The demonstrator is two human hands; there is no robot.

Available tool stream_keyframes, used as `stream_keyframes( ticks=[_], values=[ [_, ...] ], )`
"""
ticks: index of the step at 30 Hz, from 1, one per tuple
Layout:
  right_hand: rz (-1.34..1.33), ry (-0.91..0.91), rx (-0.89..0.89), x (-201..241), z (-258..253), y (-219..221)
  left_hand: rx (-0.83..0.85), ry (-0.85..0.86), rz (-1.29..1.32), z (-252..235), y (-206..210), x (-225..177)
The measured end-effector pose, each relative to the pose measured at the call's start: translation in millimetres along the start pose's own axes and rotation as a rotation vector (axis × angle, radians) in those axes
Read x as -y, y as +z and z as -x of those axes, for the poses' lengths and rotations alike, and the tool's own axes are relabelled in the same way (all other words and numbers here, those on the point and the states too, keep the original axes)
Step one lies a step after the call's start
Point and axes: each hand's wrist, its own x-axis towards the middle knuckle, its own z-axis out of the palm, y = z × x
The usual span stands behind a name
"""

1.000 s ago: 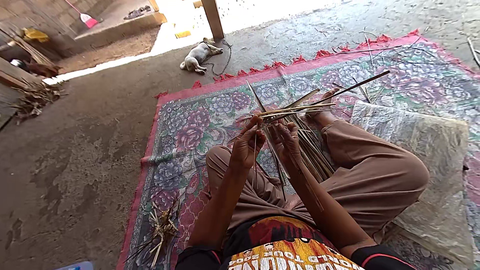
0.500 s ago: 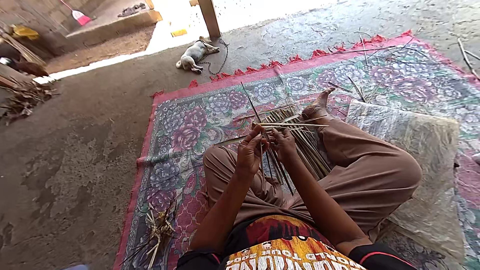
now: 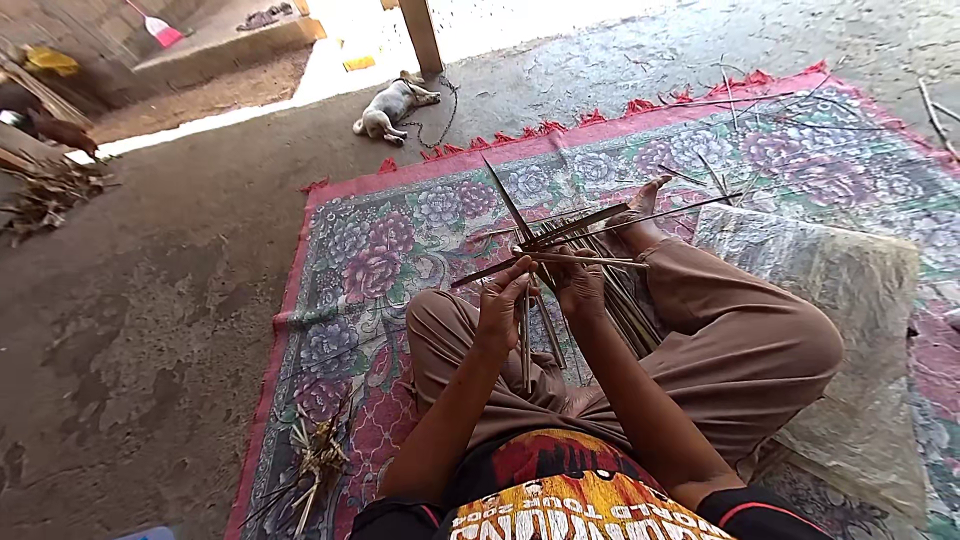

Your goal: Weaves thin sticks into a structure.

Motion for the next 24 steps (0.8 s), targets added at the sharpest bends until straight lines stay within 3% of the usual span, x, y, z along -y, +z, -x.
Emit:
stream_keyframes(
  ticks=[6, 9, 13, 20, 24],
  values=[
    [-0.111, 0.081, -0.044, -1, -5, -4, 0.018, -0.015, 0.02, 5, 5, 8],
    [-0.026, 0.138, -0.003, -1, -3, -4, 0.021, -0.024, 0.014, 5, 4, 9],
    [0.215, 0.024, 0.065, -2, 4, -5, 0.027, 0.005, -0.05, 1, -2, 1],
    [0.52, -0.286, 0.463, 19, 23, 6, 0.061, 0.133, -0.285, -12, -21, -26],
    [0.527, -0.292, 0.677, 29, 27, 13, 0.078, 0.135, -0.331, -11, -20, -28]
  ],
)
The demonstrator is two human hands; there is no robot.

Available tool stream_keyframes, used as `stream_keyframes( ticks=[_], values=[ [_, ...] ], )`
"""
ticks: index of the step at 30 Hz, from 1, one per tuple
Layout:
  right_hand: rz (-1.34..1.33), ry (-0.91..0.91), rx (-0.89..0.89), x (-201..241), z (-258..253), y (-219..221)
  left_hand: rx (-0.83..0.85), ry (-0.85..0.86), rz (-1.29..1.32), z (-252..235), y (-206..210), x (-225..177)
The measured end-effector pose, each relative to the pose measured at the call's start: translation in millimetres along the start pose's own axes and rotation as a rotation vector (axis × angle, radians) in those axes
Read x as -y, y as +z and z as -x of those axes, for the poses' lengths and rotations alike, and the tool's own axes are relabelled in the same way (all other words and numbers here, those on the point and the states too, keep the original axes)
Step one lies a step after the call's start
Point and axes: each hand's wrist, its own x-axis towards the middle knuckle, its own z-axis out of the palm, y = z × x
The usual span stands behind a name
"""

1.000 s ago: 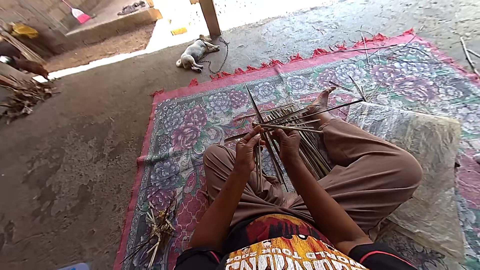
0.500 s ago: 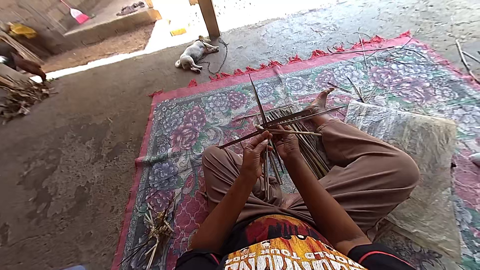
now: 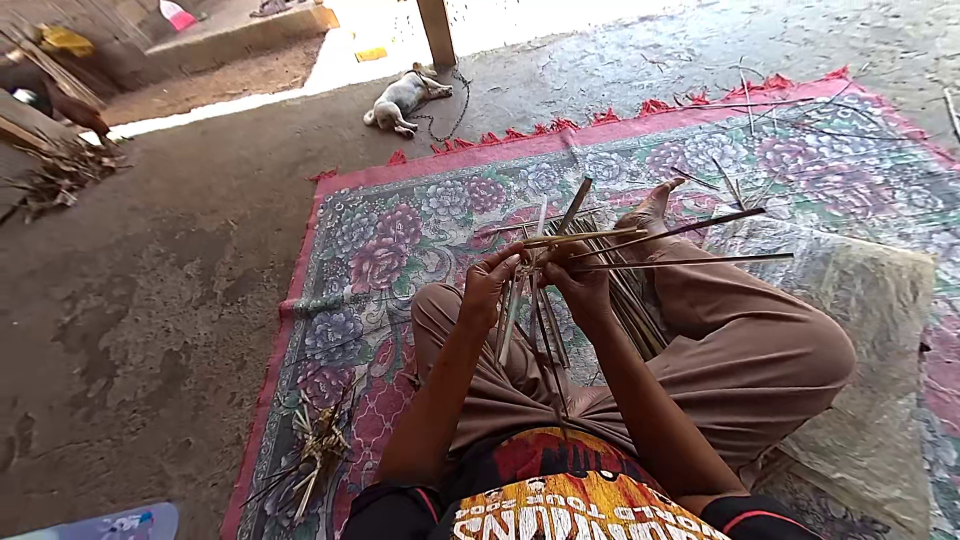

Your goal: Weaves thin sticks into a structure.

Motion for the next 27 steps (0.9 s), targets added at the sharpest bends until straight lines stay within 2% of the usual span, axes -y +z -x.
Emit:
stream_keyframes(
  ticks=[4, 6, 8, 11, 14, 18, 24, 27],
  values=[
    [-0.019, -0.015, 0.128, 3, -3, -3, 0.007, 0.039, -0.009, -1, 2, -1],
    [0.037, -0.1, 0.187, 2, -5, -7, 0.038, 0.08, -0.091, -1, 0, 0],
    [0.039, -0.092, 0.18, 7, -4, -7, 0.064, 0.143, -0.24, 0, -1, -1],
    [0.08, -0.045, 0.098, 11, -3, -5, 0.1, 0.311, -0.489, -1, -4, 2],
    [0.093, -0.011, 0.042, 8, -2, -6, 0.082, 0.42, -0.631, 3, 1, 6],
    [-0.038, 0.05, -0.02, 7, 0, -1, 0.015, 0.521, -0.776, 2, 11, 19],
    [-0.261, 0.373, -0.35, 14, -5, 7, 0.033, 0.736, -0.999, -6, 7, 25],
    [-0.34, 0.505, -0.423, 13, -8, 6, -0.004, 0.805, -1.052, -10, 2, 28]
  ],
)
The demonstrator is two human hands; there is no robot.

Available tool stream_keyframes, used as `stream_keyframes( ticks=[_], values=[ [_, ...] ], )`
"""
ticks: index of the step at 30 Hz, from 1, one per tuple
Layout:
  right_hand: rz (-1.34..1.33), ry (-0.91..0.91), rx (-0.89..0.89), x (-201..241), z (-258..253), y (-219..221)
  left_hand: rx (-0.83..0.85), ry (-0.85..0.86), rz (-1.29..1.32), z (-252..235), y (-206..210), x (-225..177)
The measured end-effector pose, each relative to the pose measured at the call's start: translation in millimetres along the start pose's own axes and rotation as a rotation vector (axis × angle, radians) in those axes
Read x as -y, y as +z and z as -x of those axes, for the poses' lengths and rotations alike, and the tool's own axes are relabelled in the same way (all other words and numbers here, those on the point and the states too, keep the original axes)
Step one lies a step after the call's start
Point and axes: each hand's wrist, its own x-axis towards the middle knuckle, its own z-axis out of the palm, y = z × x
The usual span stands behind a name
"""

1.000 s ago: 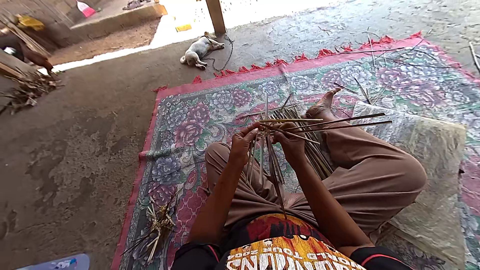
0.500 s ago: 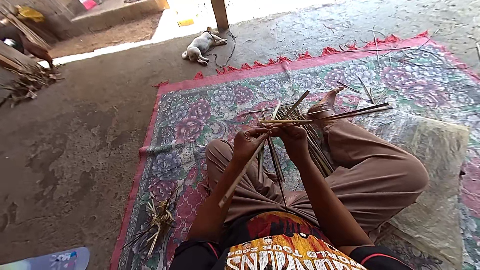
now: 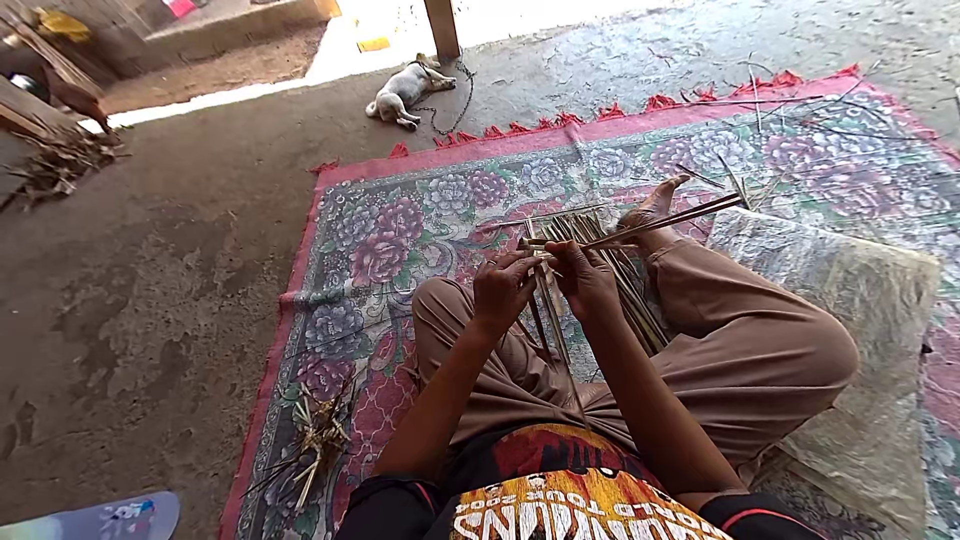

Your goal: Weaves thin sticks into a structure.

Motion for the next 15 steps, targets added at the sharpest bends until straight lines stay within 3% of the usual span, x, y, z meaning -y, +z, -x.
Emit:
stream_keyframes(
  ticks=[5, 10, 13, 15],
  values=[
    [0.091, 0.168, 0.055, 0, -11, -16, -0.023, 0.044, -0.06, 3, 7, 13],
    [0.083, 0.073, 0.159, 6, -18, -27, 0.071, 0.083, -0.078, 5, 7, 20],
    [0.155, -0.001, 0.14, 9, -19, -27, 0.11, 0.031, 0.076, 8, 8, 24],
    [0.247, 0.028, 0.189, 6, -23, -34, 0.12, -0.12, 0.293, 11, 10, 25]
  ],
)
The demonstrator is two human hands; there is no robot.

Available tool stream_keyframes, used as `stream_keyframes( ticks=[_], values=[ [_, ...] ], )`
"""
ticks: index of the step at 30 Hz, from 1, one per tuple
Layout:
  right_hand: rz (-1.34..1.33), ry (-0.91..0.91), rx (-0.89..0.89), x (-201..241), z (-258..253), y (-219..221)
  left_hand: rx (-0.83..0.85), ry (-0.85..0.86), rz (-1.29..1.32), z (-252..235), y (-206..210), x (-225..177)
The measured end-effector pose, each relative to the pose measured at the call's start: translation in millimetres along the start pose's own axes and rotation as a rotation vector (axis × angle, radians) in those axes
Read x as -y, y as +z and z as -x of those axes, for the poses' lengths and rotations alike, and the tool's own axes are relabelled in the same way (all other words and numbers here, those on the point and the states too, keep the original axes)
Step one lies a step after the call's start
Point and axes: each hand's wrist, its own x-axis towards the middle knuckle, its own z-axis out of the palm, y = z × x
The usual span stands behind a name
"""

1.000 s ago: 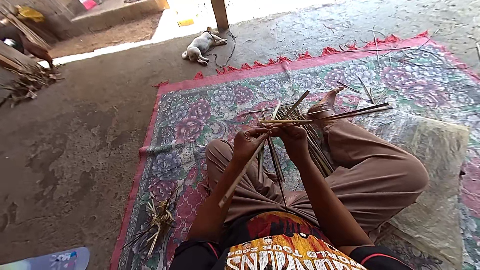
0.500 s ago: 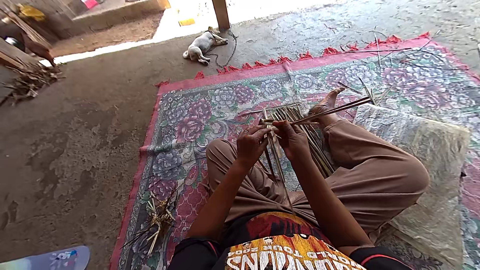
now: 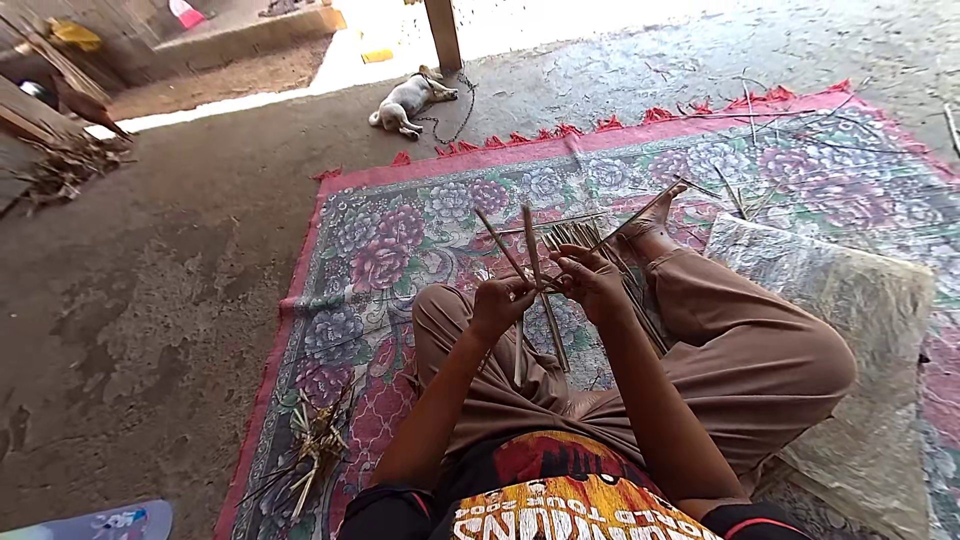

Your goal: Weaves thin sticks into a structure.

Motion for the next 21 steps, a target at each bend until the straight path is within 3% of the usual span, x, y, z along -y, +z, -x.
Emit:
stream_keyframes(
  ticks=[3, 7, 14, 21],
  values=[
    [0.086, 0.118, 0.172, -5, -2, -7, 0.038, -0.256, 0.285, 1, -5, -10],
    [0.137, 0.179, 0.173, -4, 0, -3, 0.094, -0.451, 0.484, 4, -10, -17],
    [0.152, 0.187, 0.052, -4, 5, 8, 0.019, -0.502, 0.597, 7, 1, -16],
    [0.268, 0.107, 0.114, 2, 10, 11, 0.134, -0.44, 0.636, 5, -5, -18]
  ],
)
